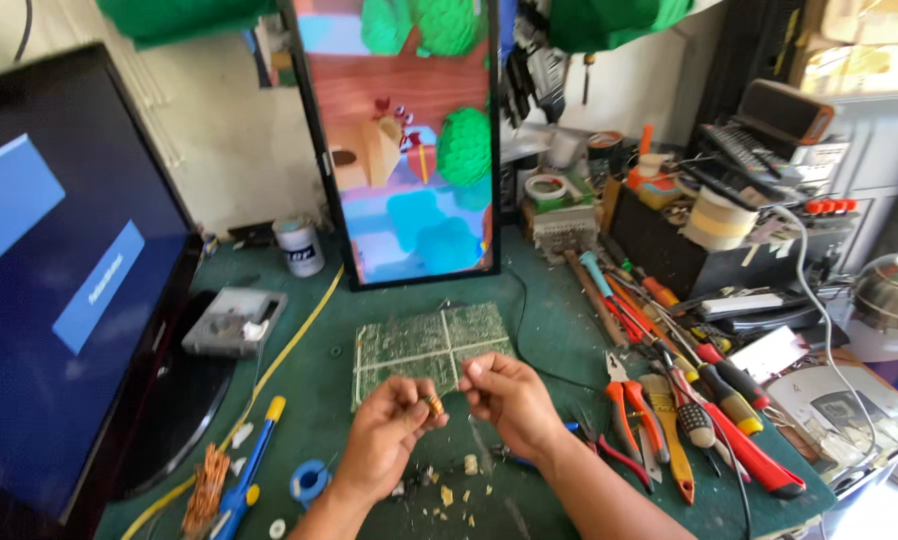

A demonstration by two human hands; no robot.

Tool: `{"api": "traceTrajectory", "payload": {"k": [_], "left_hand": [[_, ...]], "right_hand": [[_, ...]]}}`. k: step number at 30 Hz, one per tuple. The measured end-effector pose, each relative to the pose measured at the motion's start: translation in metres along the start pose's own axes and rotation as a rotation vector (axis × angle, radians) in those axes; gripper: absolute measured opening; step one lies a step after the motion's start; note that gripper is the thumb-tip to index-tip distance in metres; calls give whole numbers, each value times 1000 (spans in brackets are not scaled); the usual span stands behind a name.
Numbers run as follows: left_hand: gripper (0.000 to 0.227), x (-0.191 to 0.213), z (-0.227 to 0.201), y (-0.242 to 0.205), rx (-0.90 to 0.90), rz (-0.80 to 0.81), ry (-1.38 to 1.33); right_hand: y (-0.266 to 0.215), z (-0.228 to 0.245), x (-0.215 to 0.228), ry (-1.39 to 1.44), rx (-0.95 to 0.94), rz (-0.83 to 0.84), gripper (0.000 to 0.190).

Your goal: The person winds a thin copper wire around a small cylindrical component held in their hands. They carefully wrap the wire multiple times to form a coil, occasionally adjusting the component's position to ensure even winding.

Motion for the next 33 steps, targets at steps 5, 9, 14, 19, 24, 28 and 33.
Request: {"api": "traceTrajectory", "payload": {"k": [5, 9, 14, 19, 24, 28, 33], "left_hand": [[13, -2, 1, -1, -39, 22, 23], [13, -1, -1, -5, -79, -75, -17], [12, 8, -6, -10, -61, -204, -27], [19, -1, 3, -12, 48, -143, -70], [19, 8, 14, -7, 43, -202, -112], [21, 9, 26, -10, 98, -264, -149], [27, -3, 15, -13, 22, -155, -120]], "right_hand": [[-6, 12, -4, -47, 16, 17, 10], [-7, 19, 0, -373, 124, 119, 9], [-21, 30, -15, -1060, 794, 340, 30], [-23, 27, -21, -1182, 1101, 590, 10], [-23, 24, -23, -949, 1084, 536, 5], [-27, 17, -18, -936, 915, 553, 6], [-25, 10, -16, -893, 845, 465, 6]]}}
Point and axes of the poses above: each hand's wrist, its own y-axis towards the middle knuckle, its own x-axis out of the back of the hand, z = x × y, the point moved 2 cm from there along y, towards the middle knuckle, and after that the axes turned 12 degrees about x, right-handed, at the moved point
